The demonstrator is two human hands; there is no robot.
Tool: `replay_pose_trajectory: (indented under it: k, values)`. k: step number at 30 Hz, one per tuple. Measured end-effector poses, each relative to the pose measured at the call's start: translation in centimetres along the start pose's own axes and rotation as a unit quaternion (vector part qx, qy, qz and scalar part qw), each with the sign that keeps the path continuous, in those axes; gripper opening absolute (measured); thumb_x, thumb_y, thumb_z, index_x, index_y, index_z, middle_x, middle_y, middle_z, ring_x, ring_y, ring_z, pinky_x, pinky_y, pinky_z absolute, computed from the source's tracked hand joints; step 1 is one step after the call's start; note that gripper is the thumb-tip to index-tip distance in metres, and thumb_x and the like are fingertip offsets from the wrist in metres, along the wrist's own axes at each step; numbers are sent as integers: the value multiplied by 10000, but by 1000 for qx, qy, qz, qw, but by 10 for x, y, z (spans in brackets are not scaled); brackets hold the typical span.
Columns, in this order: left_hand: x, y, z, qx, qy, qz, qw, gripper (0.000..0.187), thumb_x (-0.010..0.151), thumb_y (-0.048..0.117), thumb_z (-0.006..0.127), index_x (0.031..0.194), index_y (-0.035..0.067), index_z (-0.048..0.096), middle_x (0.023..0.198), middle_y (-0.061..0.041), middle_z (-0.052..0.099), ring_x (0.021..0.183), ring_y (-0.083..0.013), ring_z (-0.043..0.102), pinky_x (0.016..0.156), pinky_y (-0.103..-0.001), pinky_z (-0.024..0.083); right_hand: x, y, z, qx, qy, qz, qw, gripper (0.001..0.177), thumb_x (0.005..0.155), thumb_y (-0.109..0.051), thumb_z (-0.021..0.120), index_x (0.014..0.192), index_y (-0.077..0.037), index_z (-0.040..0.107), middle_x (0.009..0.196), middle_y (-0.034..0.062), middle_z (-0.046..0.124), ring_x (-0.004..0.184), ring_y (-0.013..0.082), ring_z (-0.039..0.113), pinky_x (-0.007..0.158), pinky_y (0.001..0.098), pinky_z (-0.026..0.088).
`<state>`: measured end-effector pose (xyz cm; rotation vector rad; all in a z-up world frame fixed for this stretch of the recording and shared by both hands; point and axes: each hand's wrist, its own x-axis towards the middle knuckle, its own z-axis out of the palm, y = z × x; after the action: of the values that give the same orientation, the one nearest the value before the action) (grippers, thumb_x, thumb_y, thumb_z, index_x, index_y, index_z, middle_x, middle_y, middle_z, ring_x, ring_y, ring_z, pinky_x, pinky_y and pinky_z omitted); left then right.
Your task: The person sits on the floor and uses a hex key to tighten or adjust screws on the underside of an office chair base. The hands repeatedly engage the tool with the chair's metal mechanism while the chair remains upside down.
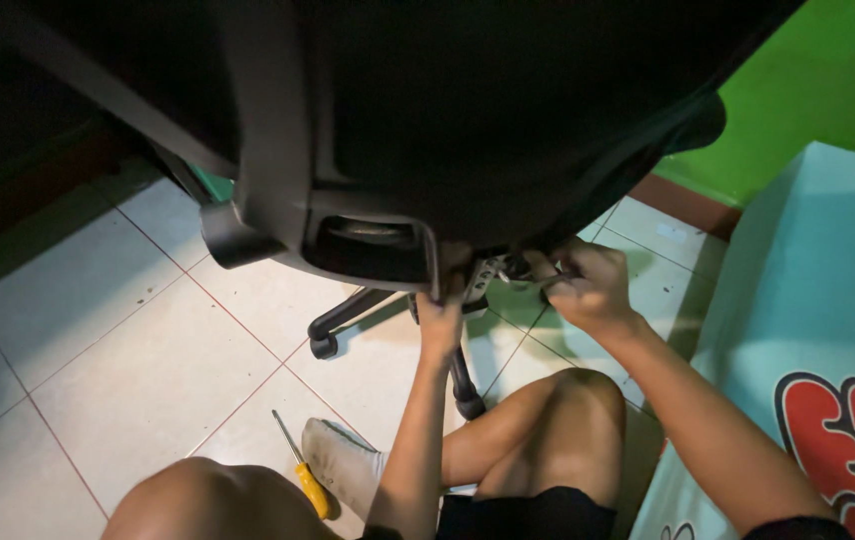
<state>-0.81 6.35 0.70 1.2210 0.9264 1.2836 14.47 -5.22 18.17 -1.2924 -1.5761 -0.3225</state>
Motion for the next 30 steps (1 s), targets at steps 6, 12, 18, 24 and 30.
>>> replay_pose_trajectory:
  k: [6, 12, 18, 24, 30]
  values:
    - [-12, 37, 5, -68, -132, 103, 984, 402, 878, 134, 797, 1228, -25, 678, 1181, -133, 754, 1072, -221, 709, 963, -338, 563, -3, 0, 3, 10, 4, -17, 1000, 232, 861, -57, 812, 709, -16, 641, 539, 63, 550, 446, 154, 539, 472, 314, 421]
    - [-14, 61, -2, -1, -118, 77, 990, 457, 814, 112, 833, 1213, 5, 639, 1168, -106, 728, 1043, -205, 711, 920, -348, 588, -5, 0, 0, -14, 13, -24, 1000, 214, 869, -72, 833, 752, -14, 664, 594, 87, 602, 470, 166, 569, 471, 302, 422]
    - [-1, 34, -6, -88, -140, 68, 984, 513, 812, 125, 849, 1252, -43, 644, 1198, -137, 719, 1093, -255, 692, 961, -385, 574, -2, -4, -11, -6, -110, -84, 990, 350, 717, -294, 897, 683, -67, 633, 560, 89, 588, 485, 254, 590, 482, 352, 453]
    - [-10, 20, -14, -105, -215, 101, 966, 925, 726, 376, 907, 1446, -9, 473, 1344, -131, 623, 1230, -255, 630, 1060, -380, 516, 6, -7, -29, -54, -172, -99, 979, 427, 743, -463, 836, 631, -112, 621, 591, 46, 597, 547, 266, 592, 521, 373, 447]
    - [-31, 38, -1, -83, -109, 139, 981, 979, 686, 427, 956, 1414, -65, 524, 1361, -178, 628, 1264, -278, 618, 1117, -391, 488, 3, -11, -30, -159, -136, -129, 969, 527, 718, -506, 859, 514, -119, 565, 519, 26, 539, 501, 250, 547, 488, 382, 417]
